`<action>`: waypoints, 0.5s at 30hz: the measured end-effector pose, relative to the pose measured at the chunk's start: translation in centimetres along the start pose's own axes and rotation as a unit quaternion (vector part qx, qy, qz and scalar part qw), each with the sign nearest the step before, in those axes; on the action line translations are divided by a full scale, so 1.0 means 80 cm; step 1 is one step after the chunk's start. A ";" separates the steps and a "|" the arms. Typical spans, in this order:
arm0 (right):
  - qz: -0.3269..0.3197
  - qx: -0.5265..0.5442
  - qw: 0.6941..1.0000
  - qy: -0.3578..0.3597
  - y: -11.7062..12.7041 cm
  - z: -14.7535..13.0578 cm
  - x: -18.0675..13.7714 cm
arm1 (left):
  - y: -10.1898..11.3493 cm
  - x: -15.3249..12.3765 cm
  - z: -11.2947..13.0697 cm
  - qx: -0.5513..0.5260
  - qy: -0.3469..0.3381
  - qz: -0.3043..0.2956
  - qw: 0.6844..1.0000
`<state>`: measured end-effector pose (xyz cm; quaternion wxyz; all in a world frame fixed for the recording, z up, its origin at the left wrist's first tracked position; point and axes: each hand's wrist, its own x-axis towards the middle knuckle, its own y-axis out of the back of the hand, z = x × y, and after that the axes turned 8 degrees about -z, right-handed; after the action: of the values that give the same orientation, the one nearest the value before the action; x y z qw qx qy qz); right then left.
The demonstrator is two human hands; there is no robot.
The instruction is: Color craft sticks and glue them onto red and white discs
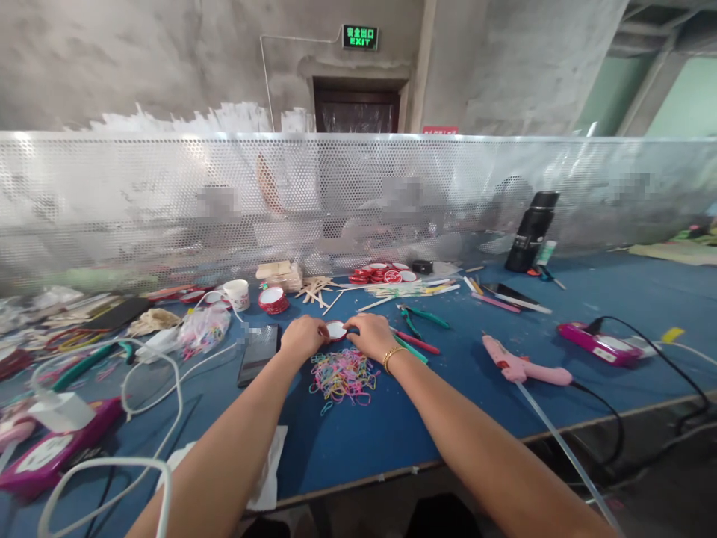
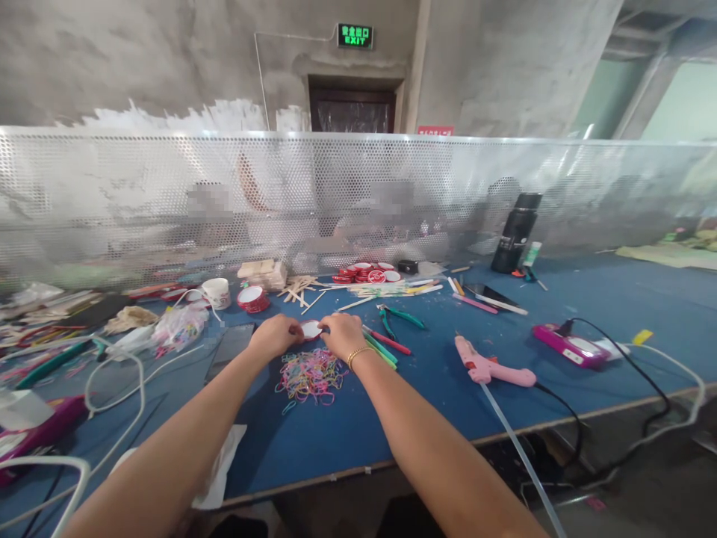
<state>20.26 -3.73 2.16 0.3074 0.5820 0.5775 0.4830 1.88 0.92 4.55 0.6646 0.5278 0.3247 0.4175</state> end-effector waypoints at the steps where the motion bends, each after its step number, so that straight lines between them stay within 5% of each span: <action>1: 0.006 -0.002 1.000 0.000 0.001 0.001 0.000 | 0.000 0.000 0.000 0.005 0.002 0.004 1.000; 8: 0.034 0.009 0.999 -0.007 0.022 0.000 -0.004 | -0.002 0.004 -0.003 -0.003 0.024 0.011 1.000; 15: -0.058 0.048 0.996 0.046 0.045 -0.008 -0.016 | 0.001 0.002 0.000 -0.021 0.012 0.020 1.000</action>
<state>21.18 -5.64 5.37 0.2795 0.5388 0.6463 0.4624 1.90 1.05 4.62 0.6635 0.5149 0.3129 0.4435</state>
